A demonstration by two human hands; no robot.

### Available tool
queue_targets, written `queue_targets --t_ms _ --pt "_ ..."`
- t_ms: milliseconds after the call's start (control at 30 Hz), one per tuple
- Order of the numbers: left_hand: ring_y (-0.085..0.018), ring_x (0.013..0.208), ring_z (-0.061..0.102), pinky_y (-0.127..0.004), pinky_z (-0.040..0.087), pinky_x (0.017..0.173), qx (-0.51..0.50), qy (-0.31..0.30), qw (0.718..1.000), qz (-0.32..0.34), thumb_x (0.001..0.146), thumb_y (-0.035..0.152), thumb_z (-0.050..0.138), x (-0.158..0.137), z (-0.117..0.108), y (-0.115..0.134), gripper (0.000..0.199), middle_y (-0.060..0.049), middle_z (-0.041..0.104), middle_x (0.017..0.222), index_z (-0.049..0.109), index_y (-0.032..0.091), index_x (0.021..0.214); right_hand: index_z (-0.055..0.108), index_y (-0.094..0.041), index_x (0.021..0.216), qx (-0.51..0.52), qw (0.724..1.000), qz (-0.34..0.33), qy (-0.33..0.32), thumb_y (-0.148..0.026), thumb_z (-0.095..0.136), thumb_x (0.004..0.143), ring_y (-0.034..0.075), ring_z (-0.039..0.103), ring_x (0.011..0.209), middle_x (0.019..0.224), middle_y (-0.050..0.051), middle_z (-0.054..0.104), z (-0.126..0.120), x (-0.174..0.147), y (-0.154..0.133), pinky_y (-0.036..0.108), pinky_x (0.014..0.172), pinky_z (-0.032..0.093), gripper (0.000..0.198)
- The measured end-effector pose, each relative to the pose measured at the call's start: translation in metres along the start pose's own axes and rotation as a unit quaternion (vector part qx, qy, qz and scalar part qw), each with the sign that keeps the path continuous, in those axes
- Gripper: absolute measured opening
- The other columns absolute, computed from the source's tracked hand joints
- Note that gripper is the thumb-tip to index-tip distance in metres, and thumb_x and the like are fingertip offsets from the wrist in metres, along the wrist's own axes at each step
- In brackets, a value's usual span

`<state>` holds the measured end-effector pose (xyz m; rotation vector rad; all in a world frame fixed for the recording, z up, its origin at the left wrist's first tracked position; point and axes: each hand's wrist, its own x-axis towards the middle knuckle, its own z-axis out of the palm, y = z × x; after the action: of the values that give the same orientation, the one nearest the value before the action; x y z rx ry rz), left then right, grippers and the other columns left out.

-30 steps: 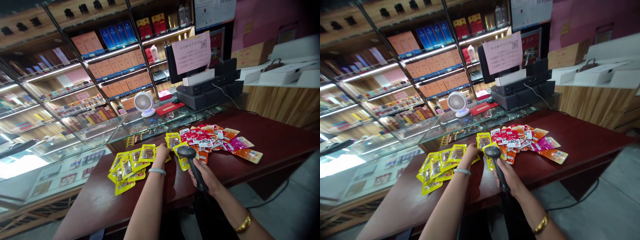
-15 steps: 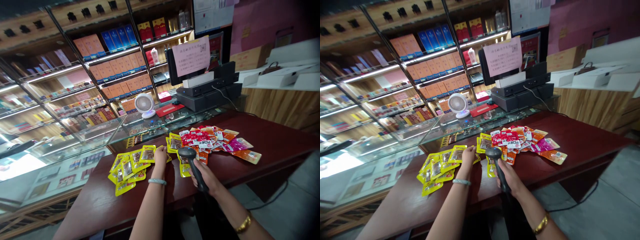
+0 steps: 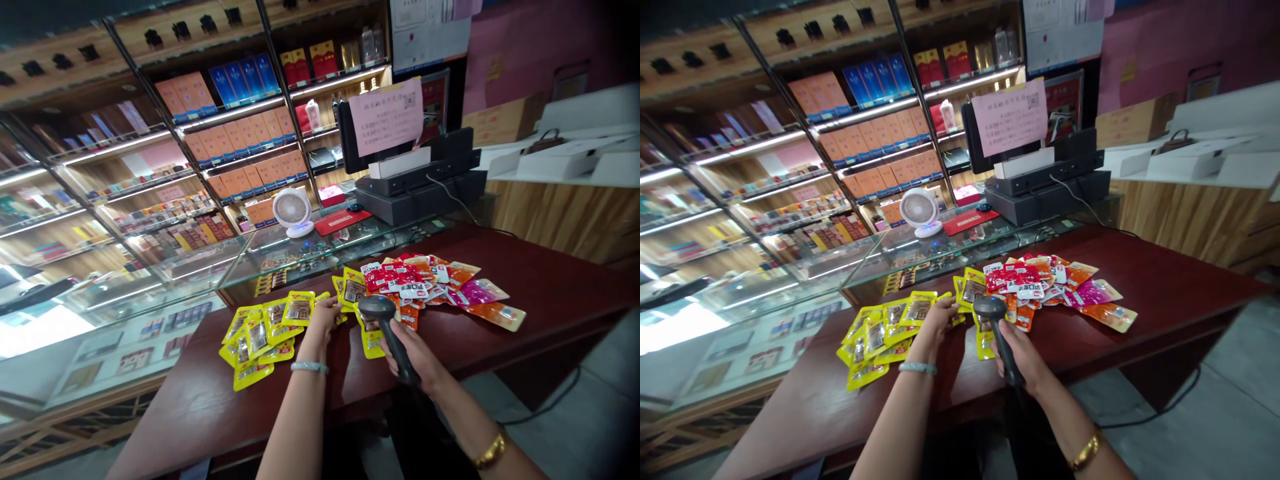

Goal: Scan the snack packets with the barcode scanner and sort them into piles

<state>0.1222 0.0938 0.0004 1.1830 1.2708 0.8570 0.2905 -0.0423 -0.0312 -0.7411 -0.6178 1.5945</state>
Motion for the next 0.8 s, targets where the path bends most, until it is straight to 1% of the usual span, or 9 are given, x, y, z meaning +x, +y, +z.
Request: queue_targets --t_ms 133,233,300,433,567,633,700,733,800 --pt "-0.009 0.057 0.059 -0.018 0.046 0.053 -0.005 0.075 0.996 0.049 0.076 0.018 0.067 -0.010 -0.016 -0.007 0.035 -0.004 0.070 0.074 0.070 0.014 0.111 0.053 -0.021 0.109 0.001 1.000 0.006 0.002 -0.057 0.061 0.083 0.007 0.044 0.031 0.054 -0.007 0.055 -0.001 0.000 0.000 0.018 0.031 0.036 0.046" --pt "-0.013 0.071 0.066 -0.023 0.052 0.068 -0.006 0.142 0.985 0.094 0.074 0.020 0.071 -0.014 -0.029 -0.015 0.036 -0.007 0.073 0.081 0.071 0.012 0.109 0.053 -0.020 0.109 0.000 1.000 0.008 0.007 -0.058 0.062 0.082 0.007 0.044 0.031 0.053 -0.007 0.055 -0.001 0.000 -0.001 0.019 0.031 0.037 0.047" --pt "-0.015 0.076 0.067 -0.026 0.053 0.073 -0.020 0.168 0.980 0.109 0.071 0.024 0.076 -0.018 -0.037 -0.020 0.042 -0.008 0.073 0.083 0.071 0.012 0.111 0.054 -0.020 0.107 -0.004 1.000 0.007 0.008 -0.059 0.063 0.081 0.007 0.044 0.032 0.053 -0.007 0.055 -0.002 -0.001 -0.002 0.018 0.032 0.037 0.047" --pt "-0.014 0.067 0.065 -0.025 0.052 0.065 -0.032 0.173 0.979 0.102 0.068 0.036 0.078 -0.028 -0.046 -0.026 0.056 -0.005 0.072 0.075 0.068 0.014 0.118 0.053 -0.021 0.103 -0.041 0.999 0.005 -0.007 -0.060 0.061 0.083 0.006 0.043 0.032 0.054 -0.007 0.054 0.003 -0.008 -0.003 0.017 0.031 0.037 0.045" --pt "-0.011 0.059 0.060 -0.022 0.048 0.057 -0.047 0.160 0.981 0.095 0.069 0.043 0.075 -0.041 -0.051 -0.030 0.061 -0.005 0.070 0.073 0.066 0.012 0.121 0.052 -0.021 0.091 -0.095 0.994 0.019 -0.052 -0.061 0.059 0.083 0.005 0.043 0.032 0.058 -0.006 0.056 0.022 -0.012 -0.001 0.016 0.030 0.036 0.042" --pt "-0.011 0.062 0.061 -0.022 0.047 0.059 -0.065 0.148 0.981 0.107 0.067 0.044 0.075 -0.047 -0.055 -0.032 0.061 -0.007 0.071 0.079 0.067 0.011 0.119 0.052 -0.021 0.093 -0.083 0.994 0.025 -0.059 -0.062 0.058 0.083 0.005 0.042 0.032 0.057 -0.007 0.056 0.034 -0.008 0.001 0.016 0.030 0.036 0.042" --pt "-0.011 0.065 0.061 -0.021 0.047 0.060 -0.086 0.144 0.979 0.116 0.065 0.042 0.075 -0.054 -0.060 -0.036 0.061 -0.007 0.071 0.082 0.067 0.011 0.117 0.052 -0.023 0.097 -0.063 0.997 0.023 -0.040 -0.062 0.057 0.083 0.006 0.043 0.032 0.054 -0.008 0.053 0.045 0.002 0.000 0.016 0.029 0.035 0.042" --pt "-0.010 0.062 0.060 -0.020 0.045 0.057 -0.090 0.149 0.979 0.110 0.064 0.041 0.075 -0.057 -0.063 -0.037 0.061 -0.005 0.070 0.079 0.067 0.011 0.117 0.052 -0.022 0.095 -0.058 0.998 0.021 -0.031 -0.062 0.058 0.083 0.007 0.043 0.032 0.054 -0.008 0.053 0.049 0.008 -0.001 0.017 0.029 0.035 0.042" --pt "-0.006 0.050 0.050 -0.018 0.037 0.048 -0.083 0.172 0.978 0.080 0.063 0.040 0.075 -0.064 -0.069 -0.040 0.062 0.000 0.065 0.066 0.067 0.010 0.117 0.053 -0.021 0.096 -0.050 0.998 0.022 -0.040 -0.061 0.058 0.083 0.007 0.044 0.032 0.053 -0.007 0.054 0.057 0.019 -0.004 0.018 0.030 0.037 0.042"
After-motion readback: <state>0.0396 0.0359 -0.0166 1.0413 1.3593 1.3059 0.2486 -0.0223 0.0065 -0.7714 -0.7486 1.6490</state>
